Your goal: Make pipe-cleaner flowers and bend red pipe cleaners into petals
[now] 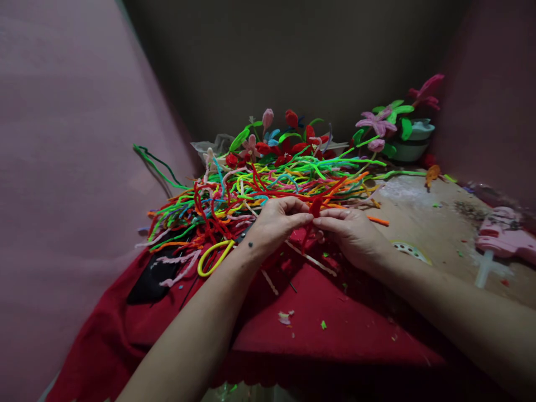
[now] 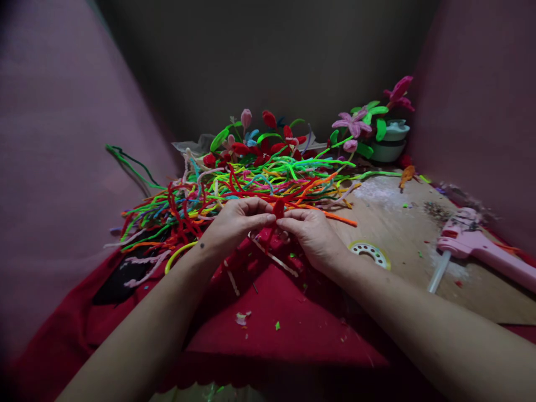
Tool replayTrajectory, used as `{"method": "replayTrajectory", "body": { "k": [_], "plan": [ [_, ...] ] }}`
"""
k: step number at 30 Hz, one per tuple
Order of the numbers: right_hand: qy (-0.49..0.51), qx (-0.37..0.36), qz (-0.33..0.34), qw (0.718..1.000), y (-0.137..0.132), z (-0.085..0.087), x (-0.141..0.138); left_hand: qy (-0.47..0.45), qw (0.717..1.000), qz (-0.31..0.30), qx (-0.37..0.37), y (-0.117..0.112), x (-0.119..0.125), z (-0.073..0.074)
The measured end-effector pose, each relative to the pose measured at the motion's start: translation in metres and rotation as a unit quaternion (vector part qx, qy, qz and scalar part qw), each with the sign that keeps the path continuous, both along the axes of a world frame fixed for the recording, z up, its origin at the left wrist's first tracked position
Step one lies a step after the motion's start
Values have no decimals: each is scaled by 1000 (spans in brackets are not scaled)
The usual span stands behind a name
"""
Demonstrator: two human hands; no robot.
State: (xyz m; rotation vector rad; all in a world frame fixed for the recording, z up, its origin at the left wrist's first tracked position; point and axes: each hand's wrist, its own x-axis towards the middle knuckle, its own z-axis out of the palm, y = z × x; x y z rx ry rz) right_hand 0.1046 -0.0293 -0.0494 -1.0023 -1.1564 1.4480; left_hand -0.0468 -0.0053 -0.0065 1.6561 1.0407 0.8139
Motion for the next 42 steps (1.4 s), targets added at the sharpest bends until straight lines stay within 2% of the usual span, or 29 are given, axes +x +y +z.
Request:
{"method": "replayTrajectory", "body": {
  "k": [6, 12, 17, 25, 27, 30, 34, 37, 42],
  "plan": [
    [-44, 11, -41, 998, -3, 0, -1, 29, 999, 18, 19, -1, 4, -3],
    [-99, 33, -71, 992, -7, 2, -4, 39, 998, 30, -29, -2, 8, -10],
    [-153, 69, -92, 981, -10, 5, -6, 38, 997, 35, -54, -7, 11, -10],
    [-184, 94, -97, 974, -10, 2, -8, 90, 994, 60, 30, -3, 16, -19],
    [-177, 83, -97, 976, -10, 2, -8, 91, 993, 67, 29, -3, 16, -20],
    [-119, 52, -93, 987, -9, 1, -8, 53, 997, 58, -13, -3, 13, -17],
    [-28, 3, -48, 998, -5, -2, -6, 19, 996, 34, -74, 0, 4, -11],
    [-19, -14, -18, 1000, -3, -4, -4, 34, 997, 0, -70, 3, 0, -11],
    [-33, -14, -41, 999, -4, -4, -6, 19, 999, -21, -32, 3, 2, -14]
  ]
}}
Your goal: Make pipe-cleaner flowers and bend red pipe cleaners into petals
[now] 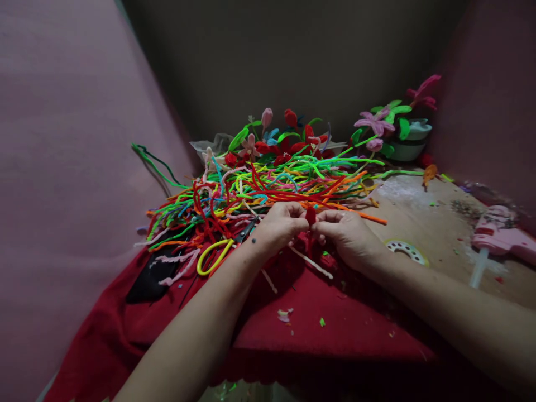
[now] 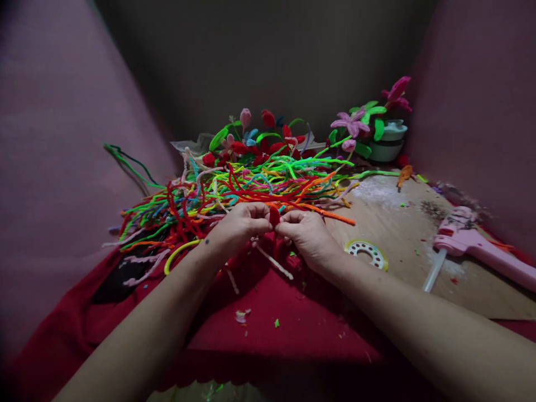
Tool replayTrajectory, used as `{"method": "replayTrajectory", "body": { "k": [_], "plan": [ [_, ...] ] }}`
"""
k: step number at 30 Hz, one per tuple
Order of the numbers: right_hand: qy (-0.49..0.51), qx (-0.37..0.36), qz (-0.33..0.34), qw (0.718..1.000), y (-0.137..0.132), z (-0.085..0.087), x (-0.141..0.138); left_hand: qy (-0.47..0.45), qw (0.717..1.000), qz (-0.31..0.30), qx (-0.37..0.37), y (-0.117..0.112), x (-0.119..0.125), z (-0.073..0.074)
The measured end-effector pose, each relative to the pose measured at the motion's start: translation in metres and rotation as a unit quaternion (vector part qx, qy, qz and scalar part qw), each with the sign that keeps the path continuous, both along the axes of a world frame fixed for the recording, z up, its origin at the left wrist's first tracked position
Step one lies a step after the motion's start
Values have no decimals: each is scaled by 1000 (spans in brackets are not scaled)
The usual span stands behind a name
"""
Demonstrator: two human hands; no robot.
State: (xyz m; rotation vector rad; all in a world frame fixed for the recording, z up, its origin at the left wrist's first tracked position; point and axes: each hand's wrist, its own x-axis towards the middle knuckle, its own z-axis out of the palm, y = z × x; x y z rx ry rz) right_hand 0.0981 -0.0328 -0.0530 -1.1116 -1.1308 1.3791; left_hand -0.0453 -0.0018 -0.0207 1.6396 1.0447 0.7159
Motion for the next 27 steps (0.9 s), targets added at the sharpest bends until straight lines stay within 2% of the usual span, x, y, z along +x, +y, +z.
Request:
{"method": "replayTrajectory", "body": {
  "k": [7, 13, 20, 25, 27],
  "plan": [
    [39, 14, 4, 999, 6, -5, 4, -47, 997, -4, -59, -2, -2, 6],
    [119, 6, 29, 992, 10, -6, 7, -100, 994, 16, -42, 1, -7, 7],
    [145, 7, 12, 989, 11, -1, 7, -81, 997, -7, -7, -3, -2, 5],
    [167, 2, 8, 986, 12, 2, 8, -93, 994, 30, -45, -7, 4, 2],
    [173, 0, -4, 985, 12, 3, 8, -97, 993, 27, -65, -7, 4, 2]
  ]
}}
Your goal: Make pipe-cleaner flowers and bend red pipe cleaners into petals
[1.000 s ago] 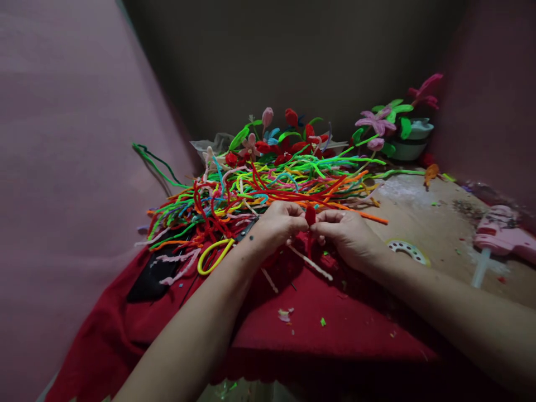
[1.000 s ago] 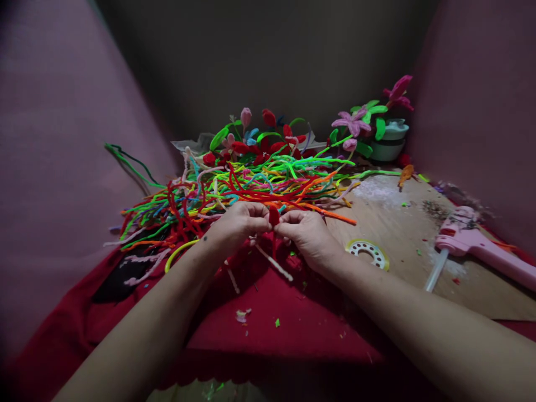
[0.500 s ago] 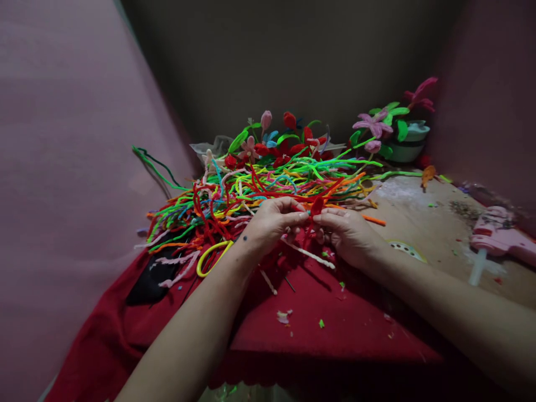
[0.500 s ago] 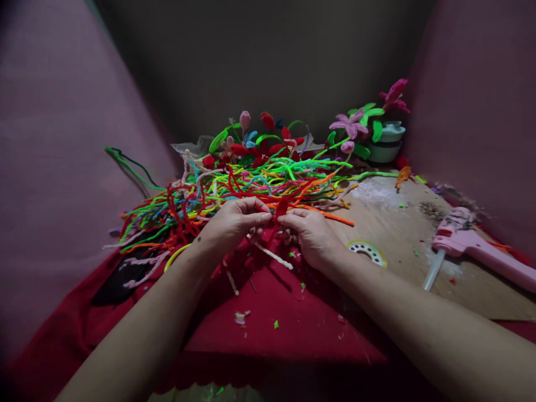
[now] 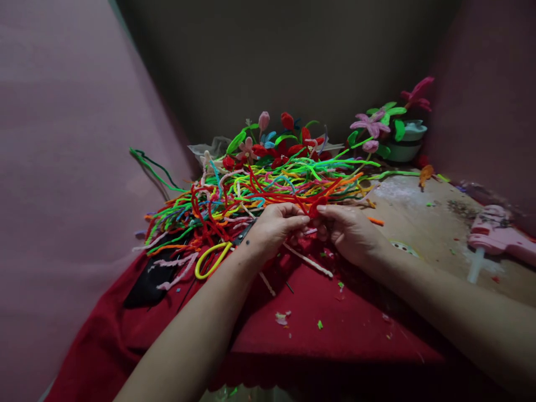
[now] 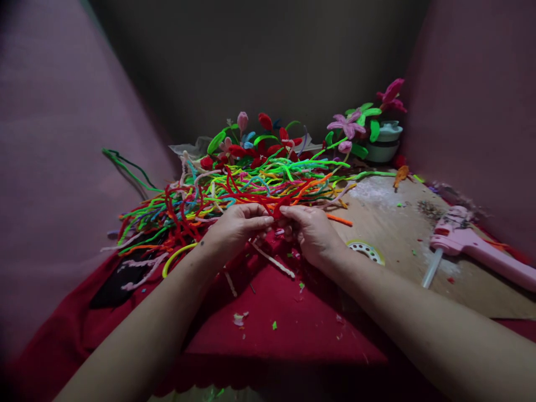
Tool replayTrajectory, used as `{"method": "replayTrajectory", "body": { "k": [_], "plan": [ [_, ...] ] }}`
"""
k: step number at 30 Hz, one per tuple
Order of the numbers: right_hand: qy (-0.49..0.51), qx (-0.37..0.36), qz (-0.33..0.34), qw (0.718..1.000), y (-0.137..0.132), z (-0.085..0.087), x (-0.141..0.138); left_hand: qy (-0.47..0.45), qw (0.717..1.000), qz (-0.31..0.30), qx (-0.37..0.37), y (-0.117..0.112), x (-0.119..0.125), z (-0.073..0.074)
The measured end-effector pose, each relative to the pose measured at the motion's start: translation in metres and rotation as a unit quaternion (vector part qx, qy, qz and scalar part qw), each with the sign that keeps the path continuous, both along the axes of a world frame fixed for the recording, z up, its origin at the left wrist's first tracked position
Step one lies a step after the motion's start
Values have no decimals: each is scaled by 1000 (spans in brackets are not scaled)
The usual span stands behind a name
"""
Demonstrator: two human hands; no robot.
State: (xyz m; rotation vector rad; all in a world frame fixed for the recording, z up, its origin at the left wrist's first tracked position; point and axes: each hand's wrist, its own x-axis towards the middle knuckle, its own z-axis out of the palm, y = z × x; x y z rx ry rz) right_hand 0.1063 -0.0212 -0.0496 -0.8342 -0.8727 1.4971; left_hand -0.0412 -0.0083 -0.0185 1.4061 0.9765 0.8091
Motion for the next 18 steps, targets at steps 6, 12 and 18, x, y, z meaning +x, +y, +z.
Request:
{"method": "replayTrajectory", "body": {
  "k": [6, 12, 18],
  "plan": [
    [-59, 5, -13, 998, -2, -1, 0, 41, 998, -32, 31, 1, -1, -1],
    [-262, 117, -58, 956, -10, 5, 1, 56, 998, 4, 39, -1, 5, -3],
    [-514, 335, -190, 766, -14, 8, 3, -57, 997, 28, -39, -3, 11, -10]
  ]
}}
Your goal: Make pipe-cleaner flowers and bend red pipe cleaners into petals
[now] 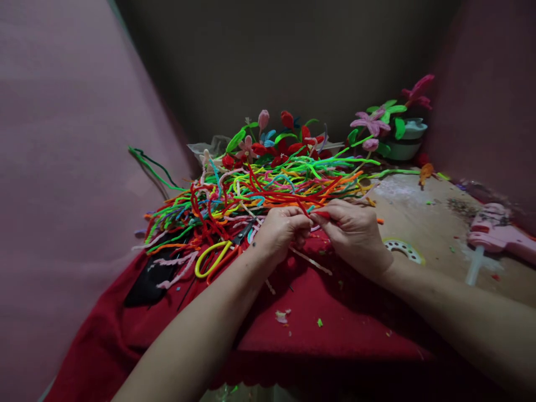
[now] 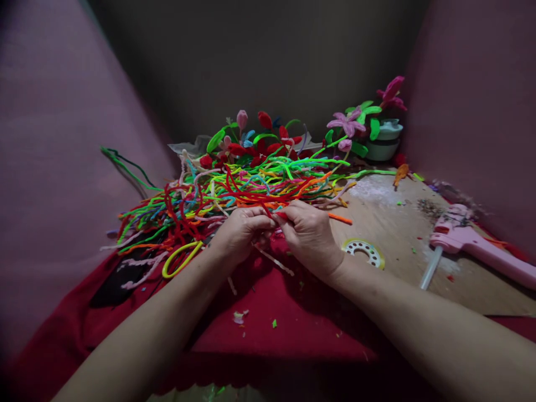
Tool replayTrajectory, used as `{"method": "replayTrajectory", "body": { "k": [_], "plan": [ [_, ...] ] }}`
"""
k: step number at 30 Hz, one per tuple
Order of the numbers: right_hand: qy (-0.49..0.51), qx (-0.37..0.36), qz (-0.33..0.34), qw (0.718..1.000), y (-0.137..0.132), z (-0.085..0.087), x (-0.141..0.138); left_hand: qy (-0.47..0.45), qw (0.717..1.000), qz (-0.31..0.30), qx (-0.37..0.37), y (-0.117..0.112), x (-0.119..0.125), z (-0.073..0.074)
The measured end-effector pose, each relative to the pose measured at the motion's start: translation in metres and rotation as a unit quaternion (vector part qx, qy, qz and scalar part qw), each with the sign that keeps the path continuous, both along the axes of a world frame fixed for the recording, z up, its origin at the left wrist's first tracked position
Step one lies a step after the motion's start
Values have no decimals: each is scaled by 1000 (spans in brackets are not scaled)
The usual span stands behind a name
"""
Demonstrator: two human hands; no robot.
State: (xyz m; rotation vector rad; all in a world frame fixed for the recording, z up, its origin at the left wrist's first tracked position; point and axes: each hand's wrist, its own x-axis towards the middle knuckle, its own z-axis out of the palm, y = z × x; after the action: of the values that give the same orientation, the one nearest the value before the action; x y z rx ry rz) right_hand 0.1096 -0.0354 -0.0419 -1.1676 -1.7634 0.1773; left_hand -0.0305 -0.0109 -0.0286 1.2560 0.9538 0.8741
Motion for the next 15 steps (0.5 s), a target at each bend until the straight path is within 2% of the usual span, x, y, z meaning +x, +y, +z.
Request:
{"method": "replayTrajectory", "body": {
  "k": [3, 10, 12, 15],
  "plan": [
    [-5, -7, -4, 1000, -1, 2, 0, -16, 1000, -4, -12, 0, 0, 1],
    [117, -88, 0, 989, 1, 6, -2, 16, 1000, 16, 13, -1, 0, 7],
    [209, -140, 23, 968, 4, 5, 0, 21, 999, 23, 10, 0, -1, 6],
    [344, -216, 84, 910, 8, 4, 2, 13, 999, 28, -8, 1, -3, 4]
  ]
}}
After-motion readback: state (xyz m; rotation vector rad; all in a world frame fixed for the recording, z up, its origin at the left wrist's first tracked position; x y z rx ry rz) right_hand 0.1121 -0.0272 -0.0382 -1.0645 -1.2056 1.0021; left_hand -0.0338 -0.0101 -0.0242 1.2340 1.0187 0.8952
